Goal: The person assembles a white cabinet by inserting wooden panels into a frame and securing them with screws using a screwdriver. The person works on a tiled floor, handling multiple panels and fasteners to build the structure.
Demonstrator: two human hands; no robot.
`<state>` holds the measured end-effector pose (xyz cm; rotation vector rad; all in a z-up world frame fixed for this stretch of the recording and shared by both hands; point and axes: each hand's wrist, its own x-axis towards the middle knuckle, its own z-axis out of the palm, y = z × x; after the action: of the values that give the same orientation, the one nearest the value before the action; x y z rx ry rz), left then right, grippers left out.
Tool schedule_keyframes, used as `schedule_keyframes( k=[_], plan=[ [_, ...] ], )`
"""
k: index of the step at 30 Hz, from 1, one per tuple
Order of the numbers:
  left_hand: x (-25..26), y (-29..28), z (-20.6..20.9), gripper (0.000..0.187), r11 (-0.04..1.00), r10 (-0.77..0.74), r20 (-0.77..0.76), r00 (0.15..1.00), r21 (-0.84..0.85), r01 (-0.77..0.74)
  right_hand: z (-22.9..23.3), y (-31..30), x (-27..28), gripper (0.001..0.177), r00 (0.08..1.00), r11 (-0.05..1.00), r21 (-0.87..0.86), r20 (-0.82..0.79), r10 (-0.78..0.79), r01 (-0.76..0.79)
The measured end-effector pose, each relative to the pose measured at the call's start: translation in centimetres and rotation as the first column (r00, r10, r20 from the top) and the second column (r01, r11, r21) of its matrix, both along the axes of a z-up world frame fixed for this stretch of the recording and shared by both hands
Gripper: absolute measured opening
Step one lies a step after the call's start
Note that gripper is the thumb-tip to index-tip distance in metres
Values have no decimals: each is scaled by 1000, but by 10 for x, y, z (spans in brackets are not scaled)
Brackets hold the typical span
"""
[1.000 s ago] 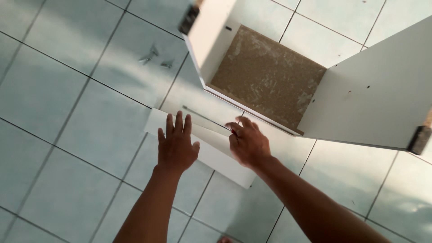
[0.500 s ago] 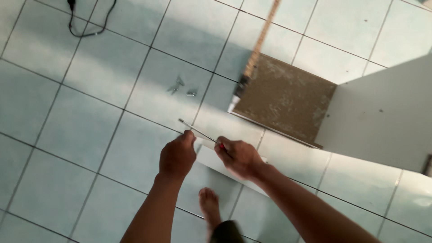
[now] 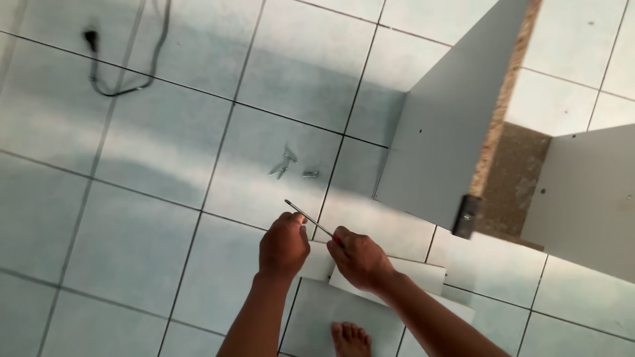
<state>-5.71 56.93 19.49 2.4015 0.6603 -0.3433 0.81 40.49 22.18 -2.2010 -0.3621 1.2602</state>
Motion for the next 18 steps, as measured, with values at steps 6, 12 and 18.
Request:
schedule_keyframes(
  k=[6,12,18],
  plan=[
    [8,16,-72,16,998,45,-118,992,-28,-49,-68,-2,-18,28,989,994,50,117,87,-93],
    [30,48,-140,31,986,-166,249,954,19,166,-131,6,-33,16,845,953,110,499,194,-283],
    [64,53,-193,38,906,-424,228,877,96,413,-171,22,-29,16,872,995,50,486,55,-90]
  ],
)
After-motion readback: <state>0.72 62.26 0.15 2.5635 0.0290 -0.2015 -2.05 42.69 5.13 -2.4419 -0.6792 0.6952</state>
